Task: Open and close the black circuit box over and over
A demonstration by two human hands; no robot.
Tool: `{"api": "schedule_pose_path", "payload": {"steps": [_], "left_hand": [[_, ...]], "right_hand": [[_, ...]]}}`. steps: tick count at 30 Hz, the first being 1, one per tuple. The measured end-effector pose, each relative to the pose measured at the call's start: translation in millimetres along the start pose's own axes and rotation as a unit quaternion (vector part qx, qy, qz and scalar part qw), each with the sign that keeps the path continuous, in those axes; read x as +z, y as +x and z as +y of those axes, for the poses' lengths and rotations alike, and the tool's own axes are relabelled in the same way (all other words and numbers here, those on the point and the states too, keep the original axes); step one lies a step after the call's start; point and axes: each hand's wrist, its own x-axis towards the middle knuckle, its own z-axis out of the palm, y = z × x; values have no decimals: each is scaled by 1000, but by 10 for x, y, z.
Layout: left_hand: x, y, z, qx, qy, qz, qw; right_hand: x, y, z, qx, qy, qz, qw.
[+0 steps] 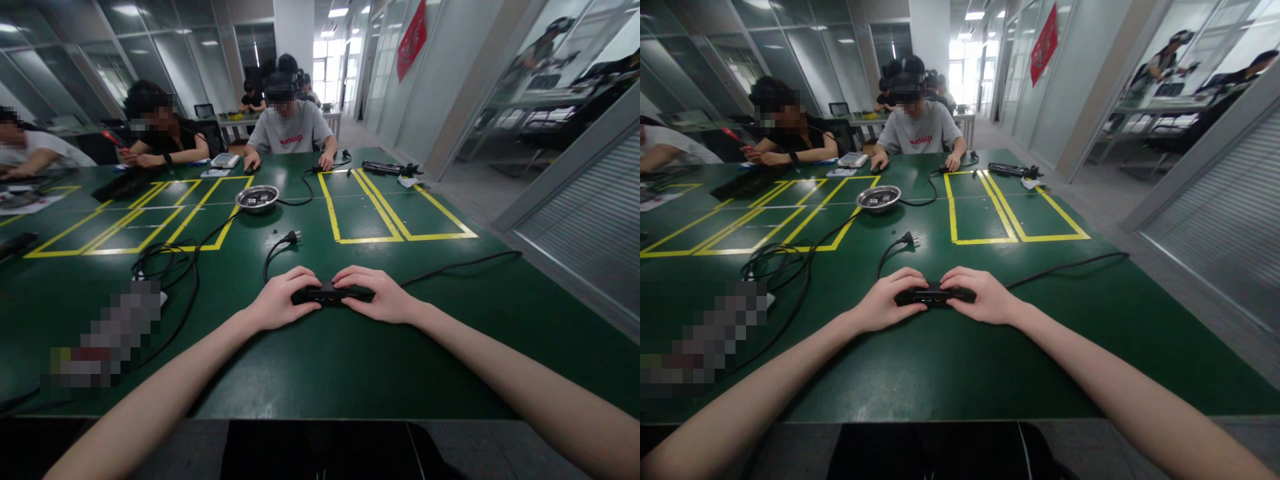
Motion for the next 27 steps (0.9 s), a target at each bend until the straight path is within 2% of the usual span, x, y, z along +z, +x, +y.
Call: {"api": "schedule_pose_path", "payload": {"steps": [5,9,17,21,27], "left_hand": [[2,12,-5,15,6,-1,1000],[-7,37,26,23,16,3,1000],[35,12,24,39,124,31,991],[58,5,33,52,131,24,990],[90,15,109,38,135,0,990]], "right_hand": [[-1,-3,-10,1,0,-14,1000],[40,-9,14,-4,-48,-28,998],[43,-1,-6,-30,-150,-20,988],[58,14,-50,-38,-141,-19,989],[99,3,-74,-50,-129,-11,990]]}}
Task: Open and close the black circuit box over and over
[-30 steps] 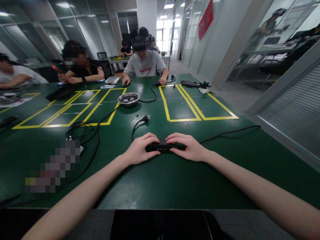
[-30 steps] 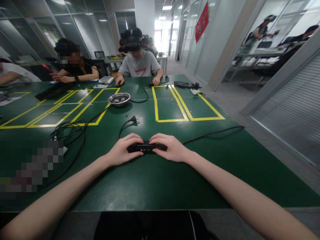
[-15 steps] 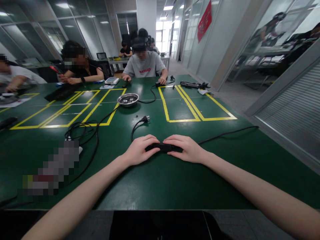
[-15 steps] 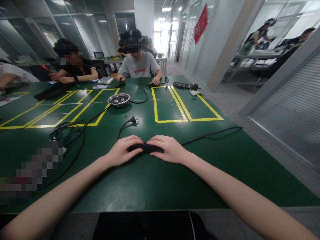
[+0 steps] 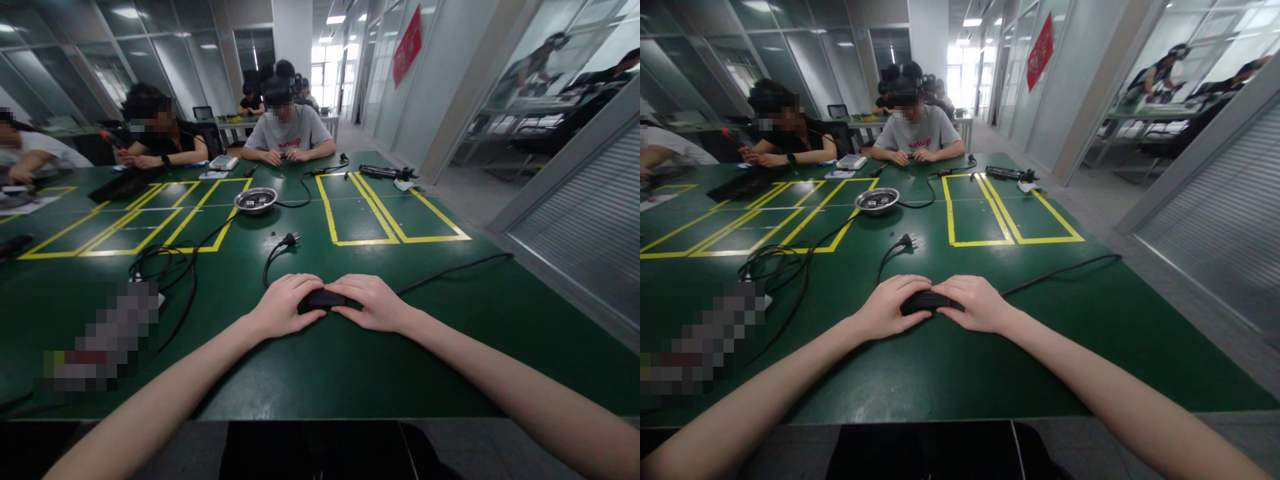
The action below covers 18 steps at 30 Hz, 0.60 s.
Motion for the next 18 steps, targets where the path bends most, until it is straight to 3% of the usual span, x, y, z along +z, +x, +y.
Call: {"api": "schedule_pose_path", "payload": {"steps": [13,18], "left_hand": [[20,-7,15,-7,13,-30,999],[64,-13,-17,-14,14,-9,1000]], "right_hand": [[12,-46,28,2,7,4,1000],[19,-51,29,5,1,-8,1000]]}}
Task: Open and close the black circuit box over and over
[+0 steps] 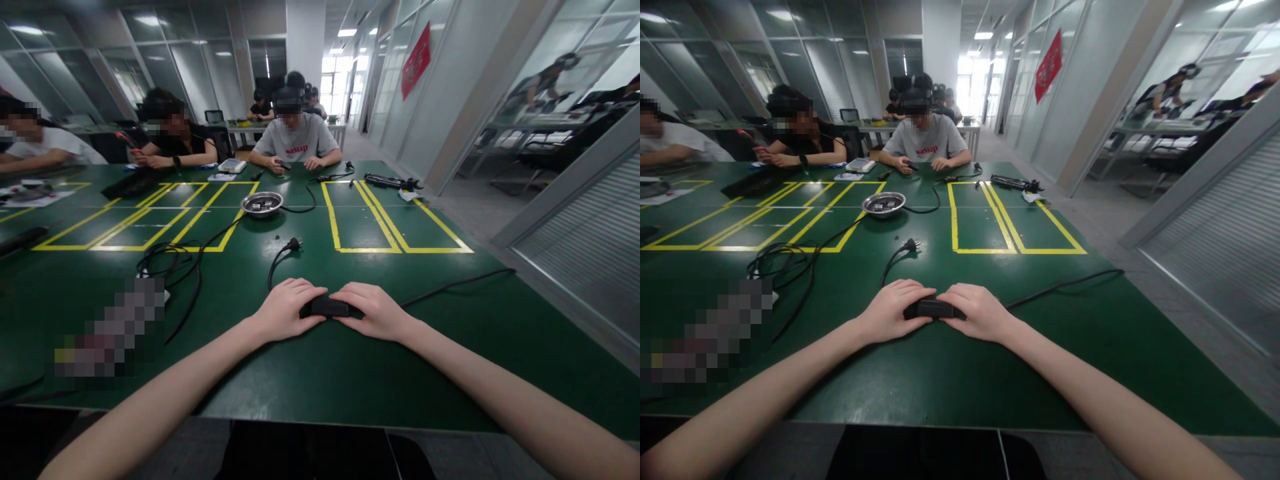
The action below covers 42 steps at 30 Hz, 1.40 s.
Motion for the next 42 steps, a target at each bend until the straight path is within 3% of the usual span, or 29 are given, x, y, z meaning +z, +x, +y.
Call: {"api": "schedule_pose_path", "payload": {"steps": [5,10,16,23,29,32,36,38,40,42], "left_hand": [[23,6,-10,0,4,-11,1000],[1,17,19,-9,3,-13,1000],[2,2,38,-2,10,-9,1000],[23,-5,60,14,14,3,1000],[35,-12,-7,76,59,27,995],[6,-3,-10,128,101,49,985],[-34,14,15,163,132,67,975],[-34,18,22,161,125,55,977],[-28,19,27,157,115,47,980],[-30,21,33,145,114,42,982]], "right_hand": [[-8,11,-4,30,-5,-17,999],[11,9,10,-10,-63,-29,998],[4,22,9,-5,-61,-46,997],[23,27,24,-14,-69,-22,997],[-19,53,5,89,74,-54,992],[-71,44,-12,177,248,-66,950],[-99,11,-3,283,462,-105,834],[-94,5,3,304,516,-111,793],[-80,10,8,310,536,-109,777],[-66,19,26,308,529,-91,785]]}}
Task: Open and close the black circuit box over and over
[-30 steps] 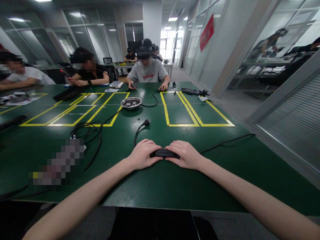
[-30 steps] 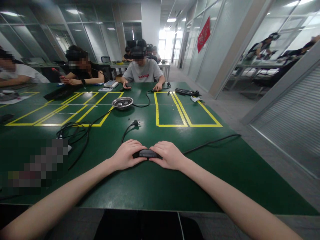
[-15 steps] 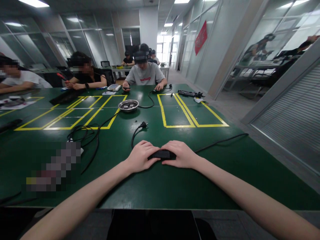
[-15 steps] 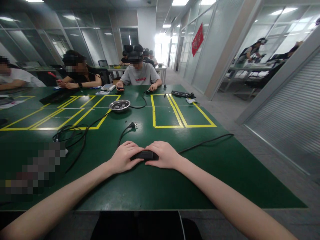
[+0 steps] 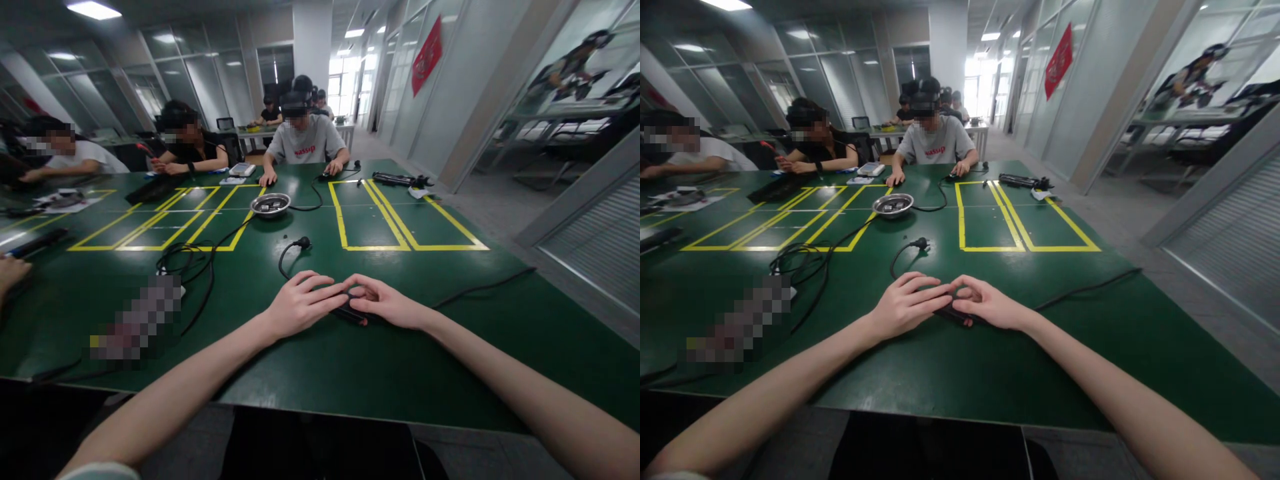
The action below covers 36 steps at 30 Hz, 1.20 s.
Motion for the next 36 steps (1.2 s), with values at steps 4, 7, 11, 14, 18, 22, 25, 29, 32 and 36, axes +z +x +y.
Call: {"api": "schedule_pose_path", "payload": {"steps": [4,7,11,14,18,22,25,29,32,36], "left_hand": [[-46,14,3,-43,-4,-16,999],[-72,13,-10,-53,-52,-35,997],[-56,-17,-38,-70,-133,-72,986],[-43,-49,-63,-94,-164,-78,979],[-48,-78,-103,-102,-167,-76,978],[-62,-79,-124,-102,-167,-77,978],[-71,-75,-125,-103,-169,-77,977],[-75,-76,-129,-108,-177,-79,975],[-73,-80,-137,-113,-182,-80,974],[-76,-81,-138,-118,-184,-85,972]], "right_hand": [[-177,48,33,-56,-42,133,989],[-498,52,71,-87,-69,305,946],[-1012,-40,132,-111,-117,490,856],[-1297,-150,188,-87,-171,555,809],[-1471,-241,263,-1,-254,587,768],[-1533,-276,293,15,-291,596,748],[-1586,-321,278,-18,-314,633,708],[-1678,-371,291,-69,-333,692,637],[-1718,-367,346,1,-336,664,668],[-1703,-359,369,42,-351,648,675]]}}
